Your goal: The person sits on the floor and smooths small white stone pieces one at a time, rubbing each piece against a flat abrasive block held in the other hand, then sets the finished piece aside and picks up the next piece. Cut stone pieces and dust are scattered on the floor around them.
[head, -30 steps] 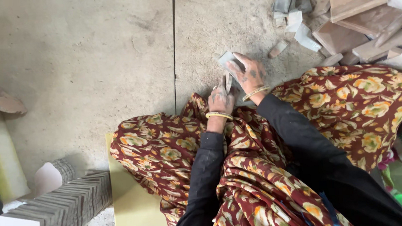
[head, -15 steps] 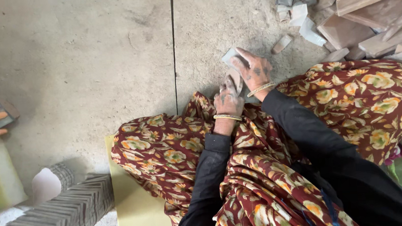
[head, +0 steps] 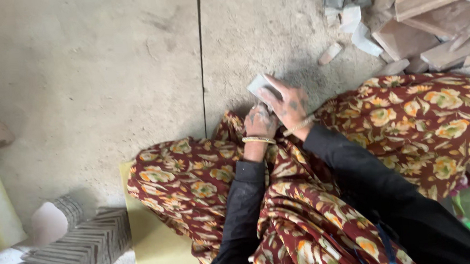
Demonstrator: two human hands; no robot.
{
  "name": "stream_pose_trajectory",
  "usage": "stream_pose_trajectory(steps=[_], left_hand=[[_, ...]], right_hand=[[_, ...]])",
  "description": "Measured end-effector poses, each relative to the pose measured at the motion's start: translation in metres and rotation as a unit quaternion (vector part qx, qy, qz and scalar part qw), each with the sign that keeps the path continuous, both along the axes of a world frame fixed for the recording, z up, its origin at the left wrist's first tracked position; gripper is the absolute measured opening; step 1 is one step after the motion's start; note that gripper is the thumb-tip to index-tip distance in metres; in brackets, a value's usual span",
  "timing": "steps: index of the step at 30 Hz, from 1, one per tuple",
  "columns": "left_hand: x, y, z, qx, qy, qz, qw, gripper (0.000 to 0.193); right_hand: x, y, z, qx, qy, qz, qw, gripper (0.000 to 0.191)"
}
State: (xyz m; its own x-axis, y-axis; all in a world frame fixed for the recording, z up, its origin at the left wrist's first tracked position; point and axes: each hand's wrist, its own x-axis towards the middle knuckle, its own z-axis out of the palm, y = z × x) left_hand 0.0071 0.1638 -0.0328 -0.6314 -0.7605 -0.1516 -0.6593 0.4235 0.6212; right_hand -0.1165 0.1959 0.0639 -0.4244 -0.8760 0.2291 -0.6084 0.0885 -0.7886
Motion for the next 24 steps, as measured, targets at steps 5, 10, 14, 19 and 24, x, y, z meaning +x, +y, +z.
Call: stream_pose_trajectory(steps=[5,10,14,19,24], left_hand=[[0.003,0.002,0.004,-0.029,0.023,0.028,0.999,0.049],[-0.005,0.001,0.001,0.014,-0.001,0.038,0.999,0.063],[-0.011,0.000,-0.010,-0.099,-0.040,0.012,0.994,0.073],[0.000,-0.007,-0.014,0.004,0.051,0.037,0.998,0.063],[0.004,-0.010,-0.001,0.002,0.000,0.016,1.000,0.047]], right_hand=[[-0.013,-0.017,-0.003,0.076,-0.034,-0.056,0.995,0.043],[-0.023,-0.014,-0.009,0.127,0.107,-0.089,0.982,0.052],[-0.027,-0.010,-0.015,-0.007,-0.006,-0.018,1.000,0.050],[-0.026,-0.027,-0.011,-0.044,0.041,-0.041,0.997,0.043],[-0.012,-0.009,0.006,0.049,0.003,-0.040,0.998,0.052]])
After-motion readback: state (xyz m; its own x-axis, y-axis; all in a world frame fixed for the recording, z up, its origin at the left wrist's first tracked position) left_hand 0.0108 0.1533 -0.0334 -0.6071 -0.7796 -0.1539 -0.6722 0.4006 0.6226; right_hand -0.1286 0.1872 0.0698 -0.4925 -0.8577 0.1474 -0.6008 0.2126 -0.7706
